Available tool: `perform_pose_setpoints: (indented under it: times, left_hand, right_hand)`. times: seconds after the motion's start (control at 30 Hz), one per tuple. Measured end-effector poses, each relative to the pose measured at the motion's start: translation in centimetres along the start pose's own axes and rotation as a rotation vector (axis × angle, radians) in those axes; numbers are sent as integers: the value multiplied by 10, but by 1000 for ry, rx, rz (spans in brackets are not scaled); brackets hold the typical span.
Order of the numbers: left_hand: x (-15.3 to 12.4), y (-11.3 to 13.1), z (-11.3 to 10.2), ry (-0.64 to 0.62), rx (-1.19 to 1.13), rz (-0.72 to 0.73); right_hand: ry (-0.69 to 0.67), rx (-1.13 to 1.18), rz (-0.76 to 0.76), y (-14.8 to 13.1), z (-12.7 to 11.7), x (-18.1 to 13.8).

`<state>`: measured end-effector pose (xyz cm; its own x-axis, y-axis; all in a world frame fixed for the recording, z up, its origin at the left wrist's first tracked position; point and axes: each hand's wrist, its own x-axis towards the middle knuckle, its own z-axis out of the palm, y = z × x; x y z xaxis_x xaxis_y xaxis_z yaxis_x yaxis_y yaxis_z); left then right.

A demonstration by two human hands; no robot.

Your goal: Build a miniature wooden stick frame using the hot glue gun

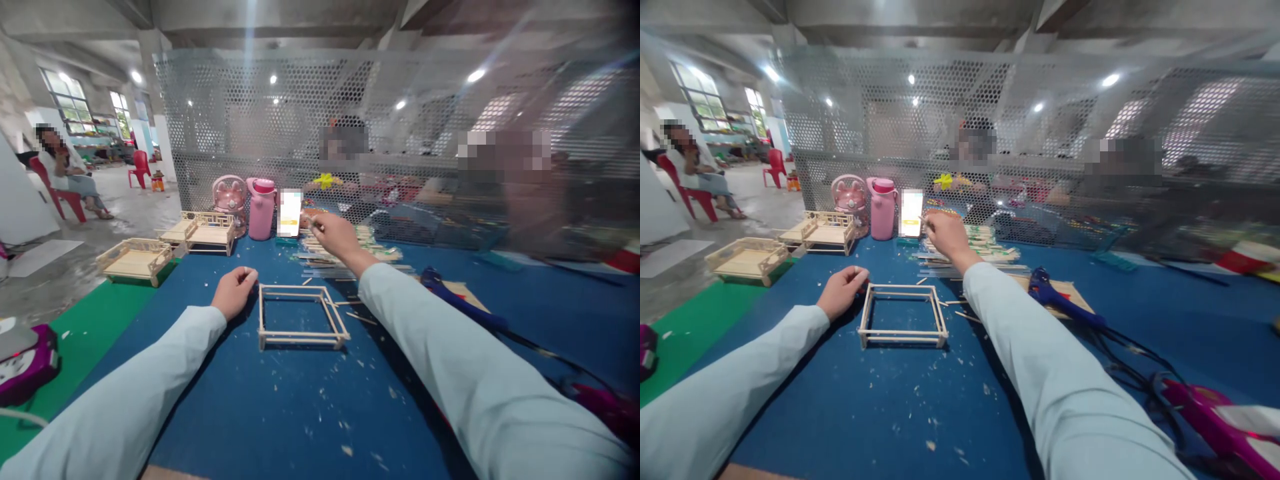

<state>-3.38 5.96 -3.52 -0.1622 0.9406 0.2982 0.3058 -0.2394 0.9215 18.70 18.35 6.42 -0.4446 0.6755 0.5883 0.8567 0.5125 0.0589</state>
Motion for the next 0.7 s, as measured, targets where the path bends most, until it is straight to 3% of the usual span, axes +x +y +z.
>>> perform_pose_setpoints:
  times: [0.1, 0.2, 0.4, 0.53, 0.7]
  left_hand:
    - [0, 1, -1, -9, 5, 0]
    - [0, 3, 0, -7, 12, -6]
    - [0, 8, -2, 103, 43, 2]
    - [3, 13, -15, 296, 55, 11]
    - [5, 38, -29, 476, -29, 4]
  right_hand:
    - [133, 71, 11, -10, -24, -6]
    - [231, 152, -28, -24, -54, -31]
    - [508, 378, -308, -63, -102, -132]
    - [491, 323, -445, -80, -104, -182]
    - [565, 471, -261, -88, -94, -194]
